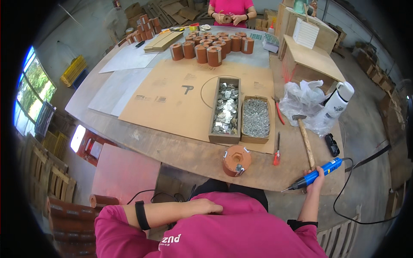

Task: The recorder is assembling small metal components onto wooden blocks using an electric screwdriver.

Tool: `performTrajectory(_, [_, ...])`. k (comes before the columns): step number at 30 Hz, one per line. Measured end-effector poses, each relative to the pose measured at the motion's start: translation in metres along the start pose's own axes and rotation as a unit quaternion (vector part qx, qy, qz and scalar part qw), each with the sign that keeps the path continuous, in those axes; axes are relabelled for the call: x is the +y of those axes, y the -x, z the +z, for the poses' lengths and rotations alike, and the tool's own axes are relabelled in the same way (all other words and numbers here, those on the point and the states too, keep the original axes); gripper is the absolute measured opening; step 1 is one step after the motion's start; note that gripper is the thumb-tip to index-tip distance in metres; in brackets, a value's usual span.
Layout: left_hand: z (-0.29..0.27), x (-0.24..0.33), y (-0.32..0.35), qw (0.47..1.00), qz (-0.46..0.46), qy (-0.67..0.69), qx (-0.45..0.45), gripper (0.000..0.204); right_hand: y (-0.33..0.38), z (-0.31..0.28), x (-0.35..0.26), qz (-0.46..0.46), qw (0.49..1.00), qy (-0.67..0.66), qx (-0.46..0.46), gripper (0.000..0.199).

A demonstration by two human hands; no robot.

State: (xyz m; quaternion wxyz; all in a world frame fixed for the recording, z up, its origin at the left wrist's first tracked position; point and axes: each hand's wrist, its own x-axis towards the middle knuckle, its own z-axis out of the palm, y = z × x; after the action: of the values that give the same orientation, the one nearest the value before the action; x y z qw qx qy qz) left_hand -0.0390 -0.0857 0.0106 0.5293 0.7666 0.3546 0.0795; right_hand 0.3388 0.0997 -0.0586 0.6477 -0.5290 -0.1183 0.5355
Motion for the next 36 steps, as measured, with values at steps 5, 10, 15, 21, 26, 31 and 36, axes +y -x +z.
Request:
performTrajectory(5, [-0.003,0.024,-0.020,0.976,-0.007,-0.211,0.053,0.018,-0.001,0.004,0.000,-0.005,1.000,-0.005,0.000,0.015])
performTrajectory(10, [0.001,0.022,-0.050,0.925,0.131,-0.353,0.038,0.015,-0.005,0.000,0.001,-0.013,1.000,-0.005,-0.017,0.015])
performTrajectory(15, [0.002,0.018,-0.048,0.923,0.105,-0.369,-0.013,0.013,0.002,0.003,0.002,-0.003,1.000,-0.002,-0.015,0.015])
performTrajectory(21, [-0.009,0.022,-0.021,0.971,-0.052,-0.213,-0.094,0.017,0.004,0.008,0.000,-0.006,0.999,0.040,-0.002,0.016])
performTrajectory(26, [-0.009,0.008,0.008,0.977,-0.055,0.189,-0.081,0.027,0.002,0.015,-0.001,0.002,0.999,0.053,-0.008,0.016])
performTrajectory(31, [0.012,0.002,0.032,0.951,-0.136,0.277,-0.025,0.032,-0.001,0.024,0.000,-0.009,0.998,0.051,-0.028,0.019])
performTrajectory(36, [0.020,0.008,0.039,0.940,-0.157,0.301,0.030,0.031,-0.006,0.005,0.002,0.004,0.999,0.019,-0.042,0.018])
